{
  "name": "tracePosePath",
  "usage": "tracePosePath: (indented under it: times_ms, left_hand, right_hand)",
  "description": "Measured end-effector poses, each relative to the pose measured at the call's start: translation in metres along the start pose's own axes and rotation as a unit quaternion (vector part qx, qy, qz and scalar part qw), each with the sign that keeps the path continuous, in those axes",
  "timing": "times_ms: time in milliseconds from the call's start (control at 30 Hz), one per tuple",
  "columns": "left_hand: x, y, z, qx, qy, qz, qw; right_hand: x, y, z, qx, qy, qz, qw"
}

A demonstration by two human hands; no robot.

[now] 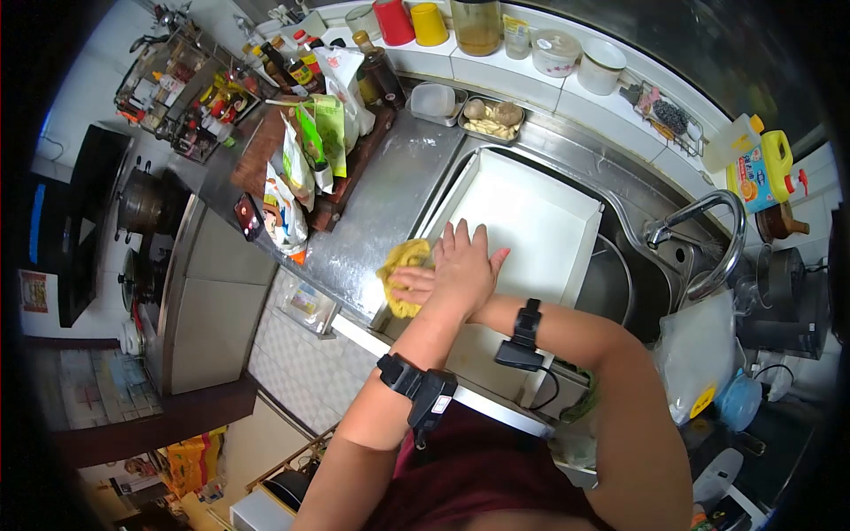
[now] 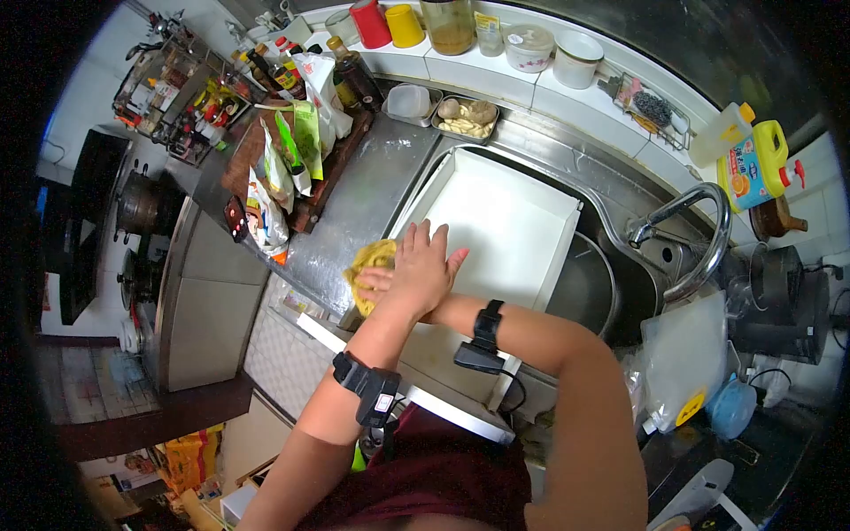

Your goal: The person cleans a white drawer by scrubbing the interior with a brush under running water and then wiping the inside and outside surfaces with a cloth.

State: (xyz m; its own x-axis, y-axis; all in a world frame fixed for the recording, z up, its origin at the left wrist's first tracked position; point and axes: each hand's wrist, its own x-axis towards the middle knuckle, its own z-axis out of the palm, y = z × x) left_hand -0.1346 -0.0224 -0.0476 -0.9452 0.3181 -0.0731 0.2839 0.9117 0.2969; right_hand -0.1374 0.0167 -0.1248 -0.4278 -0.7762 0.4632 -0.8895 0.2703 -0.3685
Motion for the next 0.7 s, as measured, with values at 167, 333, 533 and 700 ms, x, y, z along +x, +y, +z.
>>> tracePosePath:
  times_ms: [167, 333, 533, 700]
  left_hand:
    - [0.0, -0.004, 0.003, 0.024, -0.05, -0.015, 0.998]
    - [-0.002, -0.006, 0.006, 0.03, -0.054, -0.024, 0.998]
    - [-0.003, -0.008, 0.006, -0.002, -0.043, -0.013, 0.999]
    - [0.002, -0.002, 0.002, -0.075, -0.135, 0.002, 0.988]
  right_hand:
    - [0.009, 0.026, -0.008, 0.151, -0.007, -0.017, 0.988]
    - [0.004, 0.038, -0.016, 0.18, -0.001, -0.007, 0.984]
    - [-0.008, 0.065, -0.046, 0.121, 0.022, 0.05, 0.991]
    - [-0.028, 0.137, -0.005, 0.088, 0.12, 0.176, 0.973]
